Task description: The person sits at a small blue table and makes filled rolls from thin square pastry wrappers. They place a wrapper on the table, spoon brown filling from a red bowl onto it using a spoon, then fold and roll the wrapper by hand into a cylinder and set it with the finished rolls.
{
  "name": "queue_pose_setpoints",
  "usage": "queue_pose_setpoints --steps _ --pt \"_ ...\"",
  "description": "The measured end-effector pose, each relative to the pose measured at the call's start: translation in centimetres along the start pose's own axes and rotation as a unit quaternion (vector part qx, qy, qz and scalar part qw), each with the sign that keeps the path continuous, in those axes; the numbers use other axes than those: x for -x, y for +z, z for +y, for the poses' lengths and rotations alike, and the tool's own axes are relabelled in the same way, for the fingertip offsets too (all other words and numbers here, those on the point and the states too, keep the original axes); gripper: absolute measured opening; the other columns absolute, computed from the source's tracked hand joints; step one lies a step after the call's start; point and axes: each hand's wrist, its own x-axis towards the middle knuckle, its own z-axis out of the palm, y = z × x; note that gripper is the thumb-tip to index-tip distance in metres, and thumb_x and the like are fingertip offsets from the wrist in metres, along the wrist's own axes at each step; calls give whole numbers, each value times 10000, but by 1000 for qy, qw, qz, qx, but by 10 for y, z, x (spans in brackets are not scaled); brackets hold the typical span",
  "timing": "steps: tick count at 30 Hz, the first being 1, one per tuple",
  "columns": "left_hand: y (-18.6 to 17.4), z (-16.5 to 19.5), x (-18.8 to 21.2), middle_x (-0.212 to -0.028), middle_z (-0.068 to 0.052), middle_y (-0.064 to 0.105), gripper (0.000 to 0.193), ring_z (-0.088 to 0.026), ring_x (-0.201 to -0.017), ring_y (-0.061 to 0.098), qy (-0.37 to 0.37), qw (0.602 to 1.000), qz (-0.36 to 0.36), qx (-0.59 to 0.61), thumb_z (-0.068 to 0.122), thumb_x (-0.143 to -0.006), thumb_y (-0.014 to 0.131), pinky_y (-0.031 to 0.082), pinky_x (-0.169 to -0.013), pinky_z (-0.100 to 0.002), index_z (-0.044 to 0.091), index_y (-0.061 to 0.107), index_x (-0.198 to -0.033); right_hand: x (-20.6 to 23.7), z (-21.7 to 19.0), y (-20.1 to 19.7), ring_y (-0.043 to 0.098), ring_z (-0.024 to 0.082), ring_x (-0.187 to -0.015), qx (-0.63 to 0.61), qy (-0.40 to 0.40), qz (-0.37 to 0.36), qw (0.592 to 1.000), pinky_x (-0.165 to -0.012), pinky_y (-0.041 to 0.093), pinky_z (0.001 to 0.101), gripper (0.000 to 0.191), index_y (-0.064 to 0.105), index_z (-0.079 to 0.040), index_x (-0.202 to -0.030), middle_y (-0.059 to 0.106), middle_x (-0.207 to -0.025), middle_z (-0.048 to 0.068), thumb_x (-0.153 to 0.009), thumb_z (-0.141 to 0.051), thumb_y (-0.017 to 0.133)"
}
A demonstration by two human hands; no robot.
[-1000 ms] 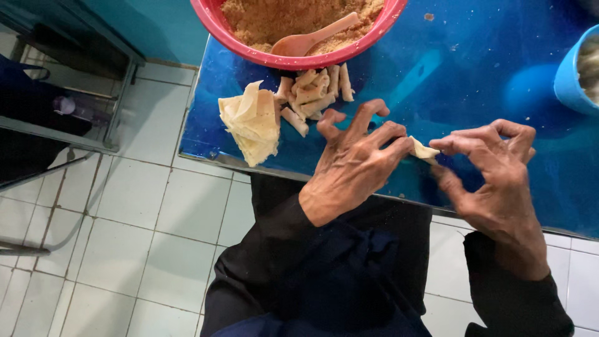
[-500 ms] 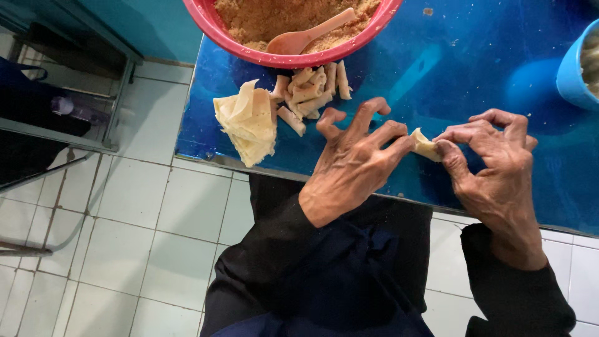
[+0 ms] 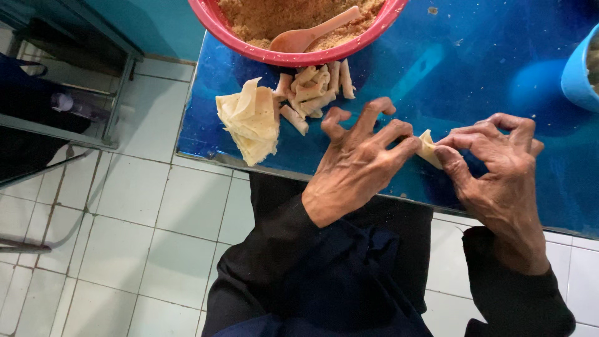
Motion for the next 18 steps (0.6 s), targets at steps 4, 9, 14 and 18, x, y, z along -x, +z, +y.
queue_pose_setpoints --steps 4,9,14,18 --pt "0 0 1 -1154 75 630 229 -227 -1312 457 3 1000 -9 -8 130 -874 725 282 -963 -562 193 728 -1094 -3 -8 -2 498 266 -1155 -27 -2 6 1000 -1016 335 457 190 744 -137 -999 721 -1057 -8 -853 -223 831" --pt "2 1 3 -1155 89 626 218 -220 -1316 457 4 1000 -7 -10 139 -890 719 277 -982 -553 208 744 -1096 -3 -1 0 498 244 -1191 -31 6 4 1000 -1034 360 441 134 760 -139 -1022 727 -1085 9 -913 -195 814" --pt "3 0 4 -1165 88 630 194 -218 -1330 452 9 1000 -4 -2 138 -897 728 253 -994 -534 203 764 -1077 -3 10 2 516 200 -1104 -73 15 18 997 -996 394 365 66 747 -103 -975 731 -1017 20 -984 -162 775" --pt "4 0 5 -1170 97 639 199 -211 -1340 460 10 1000 -8 -7 141 -898 728 237 -1013 -526 207 764 -1082 -4 6 1 529 204 -1059 -69 40 31 996 -988 412 338 77 753 -86 -1008 729 -1004 33 -1036 -155 773"
